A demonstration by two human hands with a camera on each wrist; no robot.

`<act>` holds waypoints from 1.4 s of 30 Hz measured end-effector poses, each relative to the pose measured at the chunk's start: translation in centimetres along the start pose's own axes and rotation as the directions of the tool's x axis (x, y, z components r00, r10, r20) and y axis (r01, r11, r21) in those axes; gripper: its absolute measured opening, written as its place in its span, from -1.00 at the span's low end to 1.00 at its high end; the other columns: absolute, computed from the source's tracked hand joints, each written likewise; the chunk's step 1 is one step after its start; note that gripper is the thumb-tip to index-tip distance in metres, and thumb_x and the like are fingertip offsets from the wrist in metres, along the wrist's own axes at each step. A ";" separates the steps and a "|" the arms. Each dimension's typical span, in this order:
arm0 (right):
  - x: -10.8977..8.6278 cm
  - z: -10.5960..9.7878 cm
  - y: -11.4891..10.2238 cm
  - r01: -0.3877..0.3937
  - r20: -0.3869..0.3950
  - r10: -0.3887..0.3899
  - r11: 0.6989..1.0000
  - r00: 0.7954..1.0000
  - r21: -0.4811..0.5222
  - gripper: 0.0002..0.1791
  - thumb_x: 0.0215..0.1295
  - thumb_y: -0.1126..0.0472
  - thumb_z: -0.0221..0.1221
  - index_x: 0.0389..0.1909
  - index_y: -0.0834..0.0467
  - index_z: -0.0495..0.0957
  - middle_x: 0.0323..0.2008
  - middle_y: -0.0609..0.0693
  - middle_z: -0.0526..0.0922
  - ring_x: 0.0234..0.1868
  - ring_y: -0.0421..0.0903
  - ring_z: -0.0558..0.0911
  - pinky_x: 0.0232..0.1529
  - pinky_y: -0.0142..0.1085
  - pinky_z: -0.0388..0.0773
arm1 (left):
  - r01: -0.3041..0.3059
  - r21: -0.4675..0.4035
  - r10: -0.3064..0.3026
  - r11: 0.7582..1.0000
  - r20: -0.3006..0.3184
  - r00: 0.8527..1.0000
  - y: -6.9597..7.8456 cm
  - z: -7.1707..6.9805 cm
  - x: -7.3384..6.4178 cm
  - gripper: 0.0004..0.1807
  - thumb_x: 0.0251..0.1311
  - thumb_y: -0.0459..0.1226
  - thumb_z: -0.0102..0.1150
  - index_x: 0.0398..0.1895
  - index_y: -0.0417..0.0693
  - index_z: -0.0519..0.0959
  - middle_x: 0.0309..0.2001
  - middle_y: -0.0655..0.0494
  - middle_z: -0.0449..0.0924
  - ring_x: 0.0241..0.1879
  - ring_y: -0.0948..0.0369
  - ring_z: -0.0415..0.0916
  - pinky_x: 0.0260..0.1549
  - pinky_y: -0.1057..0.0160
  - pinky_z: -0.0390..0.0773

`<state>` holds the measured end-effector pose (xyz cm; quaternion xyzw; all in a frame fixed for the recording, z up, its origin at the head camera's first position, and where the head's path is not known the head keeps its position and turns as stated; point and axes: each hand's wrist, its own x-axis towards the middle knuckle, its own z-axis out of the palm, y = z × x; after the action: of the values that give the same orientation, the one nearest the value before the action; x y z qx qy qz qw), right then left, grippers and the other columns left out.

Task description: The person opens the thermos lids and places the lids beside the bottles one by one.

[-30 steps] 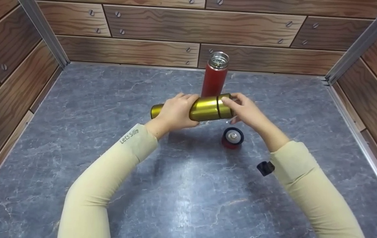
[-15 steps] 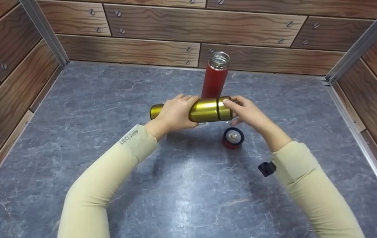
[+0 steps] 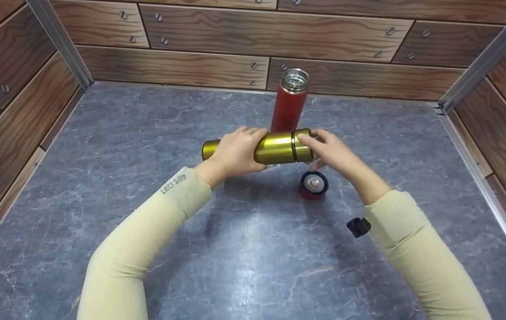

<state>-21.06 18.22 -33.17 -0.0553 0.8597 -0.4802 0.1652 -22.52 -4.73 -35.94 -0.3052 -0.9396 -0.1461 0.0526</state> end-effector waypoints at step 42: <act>-0.5 0.2 0.0 0.020 -0.005 -0.020 0.999 1.000 0.027 -0.37 0.37 -0.05 -0.05 0.26 0.34 0.18 0.03 0.25 0.40 -0.26 -0.12 0.51 -0.29 -0.33 0.61 | -0.009 0.017 0.009 1.000 0.004 1.000 0.4 -0.2 -0.4 -0.18 -0.14 -0.02 0.35 0.25 -0.12 0.34 0.13 -0.01 0.53 0.02 0.04 0.46 -0.08 0.03 0.54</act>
<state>-20.49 18.15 -33.14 -0.0605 0.8529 -0.4935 0.1590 -21.94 -4.69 -35.75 -0.3093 -0.9394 -0.1374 0.0539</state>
